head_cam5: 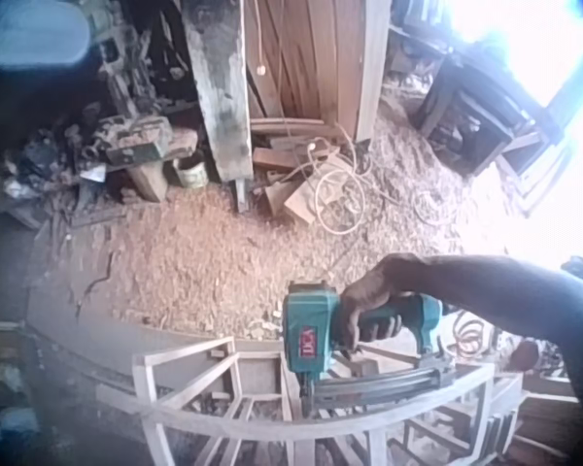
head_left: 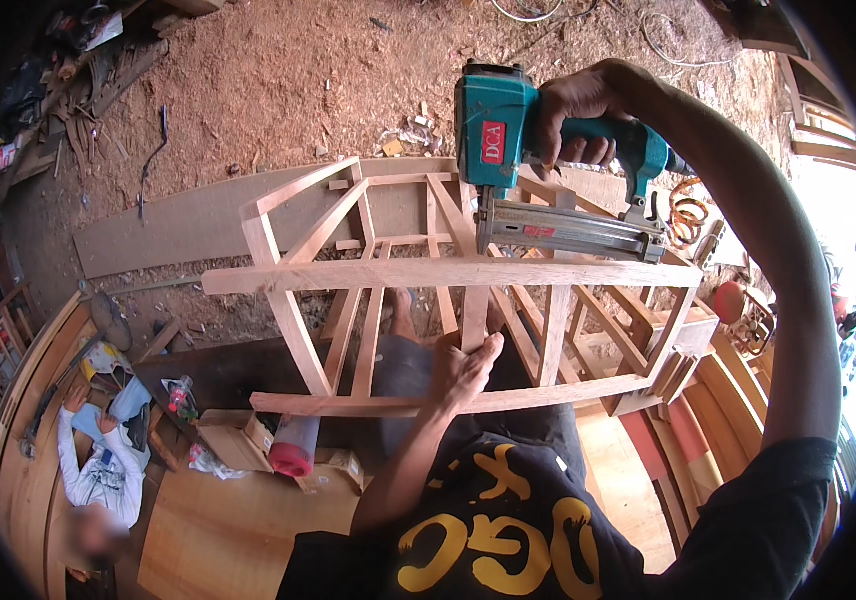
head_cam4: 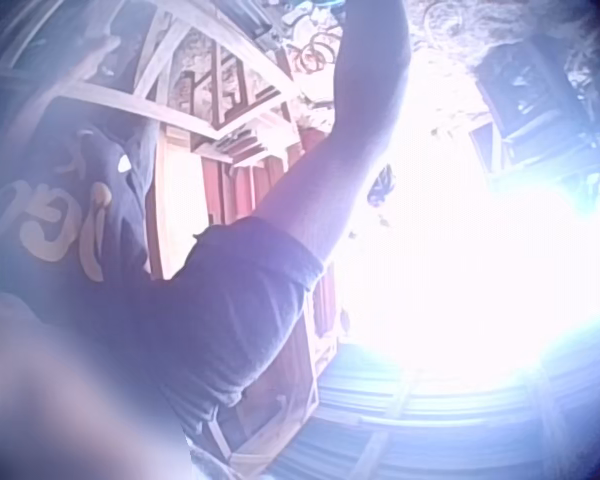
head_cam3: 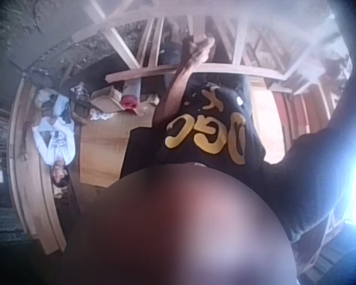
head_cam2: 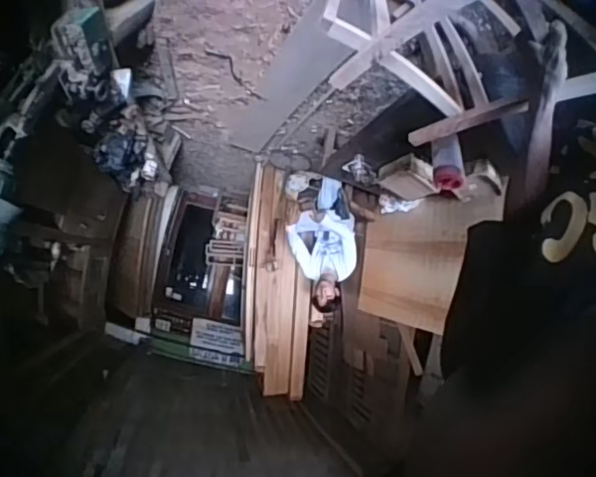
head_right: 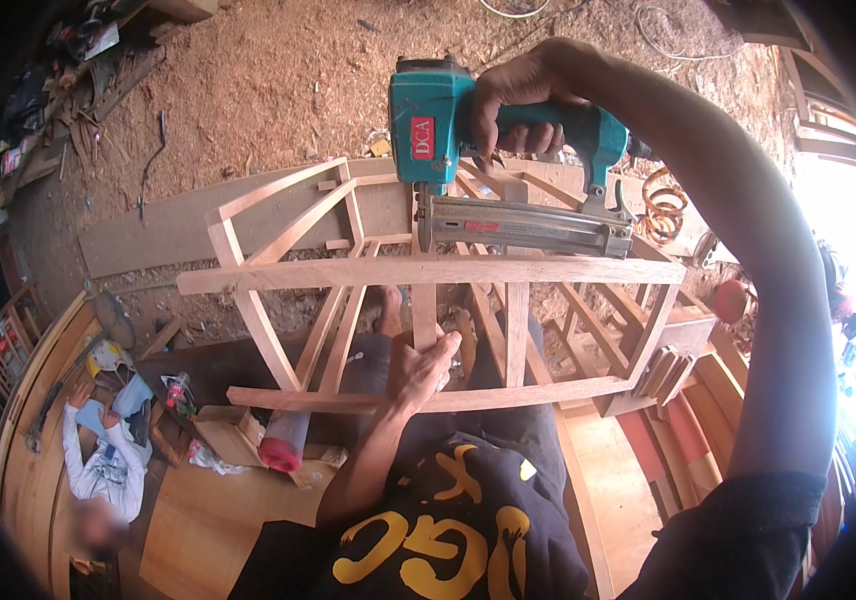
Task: The person assembles a wooden frame structure on the floor, using a pneumatic nail gun to fasten wooden slats together. They position and align the pieces, then drive nails to secure the joints.
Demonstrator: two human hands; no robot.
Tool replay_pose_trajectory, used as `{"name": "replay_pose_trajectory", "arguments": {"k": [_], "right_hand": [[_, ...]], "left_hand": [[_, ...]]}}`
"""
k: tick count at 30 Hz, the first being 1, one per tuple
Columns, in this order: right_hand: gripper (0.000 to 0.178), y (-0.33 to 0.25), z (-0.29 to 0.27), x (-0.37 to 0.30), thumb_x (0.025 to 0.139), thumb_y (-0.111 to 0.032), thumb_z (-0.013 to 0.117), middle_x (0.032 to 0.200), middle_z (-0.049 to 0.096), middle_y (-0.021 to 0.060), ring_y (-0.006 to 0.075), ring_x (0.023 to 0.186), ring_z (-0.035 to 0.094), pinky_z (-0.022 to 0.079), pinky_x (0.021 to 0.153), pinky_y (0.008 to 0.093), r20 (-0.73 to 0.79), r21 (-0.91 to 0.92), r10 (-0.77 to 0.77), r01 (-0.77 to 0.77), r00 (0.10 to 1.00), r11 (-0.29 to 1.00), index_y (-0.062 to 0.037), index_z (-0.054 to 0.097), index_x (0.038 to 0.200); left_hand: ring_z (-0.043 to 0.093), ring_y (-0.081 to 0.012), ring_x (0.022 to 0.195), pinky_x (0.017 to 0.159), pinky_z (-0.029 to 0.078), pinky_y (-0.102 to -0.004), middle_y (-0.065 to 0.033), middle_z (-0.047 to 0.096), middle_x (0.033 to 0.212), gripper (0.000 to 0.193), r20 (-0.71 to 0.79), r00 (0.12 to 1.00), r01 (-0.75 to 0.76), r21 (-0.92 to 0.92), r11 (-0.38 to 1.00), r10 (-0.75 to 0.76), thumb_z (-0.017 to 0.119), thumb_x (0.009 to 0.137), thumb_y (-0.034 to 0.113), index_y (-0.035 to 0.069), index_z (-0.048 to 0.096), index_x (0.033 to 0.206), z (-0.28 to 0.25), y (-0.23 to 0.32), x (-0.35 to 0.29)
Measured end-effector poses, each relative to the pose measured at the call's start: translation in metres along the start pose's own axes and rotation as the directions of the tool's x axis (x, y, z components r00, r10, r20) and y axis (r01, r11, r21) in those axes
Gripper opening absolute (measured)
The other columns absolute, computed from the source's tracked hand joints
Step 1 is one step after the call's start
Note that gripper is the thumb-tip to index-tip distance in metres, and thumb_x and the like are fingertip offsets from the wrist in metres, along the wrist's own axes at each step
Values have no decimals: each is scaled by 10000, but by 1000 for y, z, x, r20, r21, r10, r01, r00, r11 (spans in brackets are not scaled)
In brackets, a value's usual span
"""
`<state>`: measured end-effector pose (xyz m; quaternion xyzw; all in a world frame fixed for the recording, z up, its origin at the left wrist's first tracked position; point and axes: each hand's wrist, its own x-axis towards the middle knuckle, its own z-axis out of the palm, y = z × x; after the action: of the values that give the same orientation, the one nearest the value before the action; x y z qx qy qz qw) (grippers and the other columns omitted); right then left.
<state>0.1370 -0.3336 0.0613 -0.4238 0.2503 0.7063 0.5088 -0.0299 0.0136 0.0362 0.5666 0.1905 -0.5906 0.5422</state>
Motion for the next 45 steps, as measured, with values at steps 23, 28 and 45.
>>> {"name": "replay_pose_trajectory", "arguments": {"k": [23, 28, 45], "right_hand": [[364, 54, 48, -77, 756, -234, 738, 544, 520, 11, 93, 423, 465, 365, 372, 257, -585, -285, -273, 121, 764, 951, -29, 663, 1047], [434, 186, 124, -101, 782, -283, 757, 819, 654, 112, 203, 725, 631, 502, 660, 341, -923, -376, -379, -53, -63, 925, 6, 632, 1080], [530, 503, 344, 12, 815, -314, 760, 1074, 637, 164, 317, 979, 612, 465, 888, 450, -671, 55, -60, -130, -739, 990, 11, 568, 1188]], "left_hand": [[568, -86, 613, 539, 453, -261, 21, 591, 710, 162, 132, 980, -153, 11, 988, 151, 694, 909, 196, 47, 633, 929, -6, 17, -2], [661, -189, 903, 758, 544, -320, -115, 668, 1092, 345, 36, 941, -327, -149, 933, 336, 643, 937, 220, 24, 577, 1213, -5, 39, 8], [677, -193, 758, 633, 534, -316, -96, 682, 945, 312, -48, 939, -344, -98, 934, 340, 658, 928, 301, 54, 613, 1113, 6, 59, 17]]}}
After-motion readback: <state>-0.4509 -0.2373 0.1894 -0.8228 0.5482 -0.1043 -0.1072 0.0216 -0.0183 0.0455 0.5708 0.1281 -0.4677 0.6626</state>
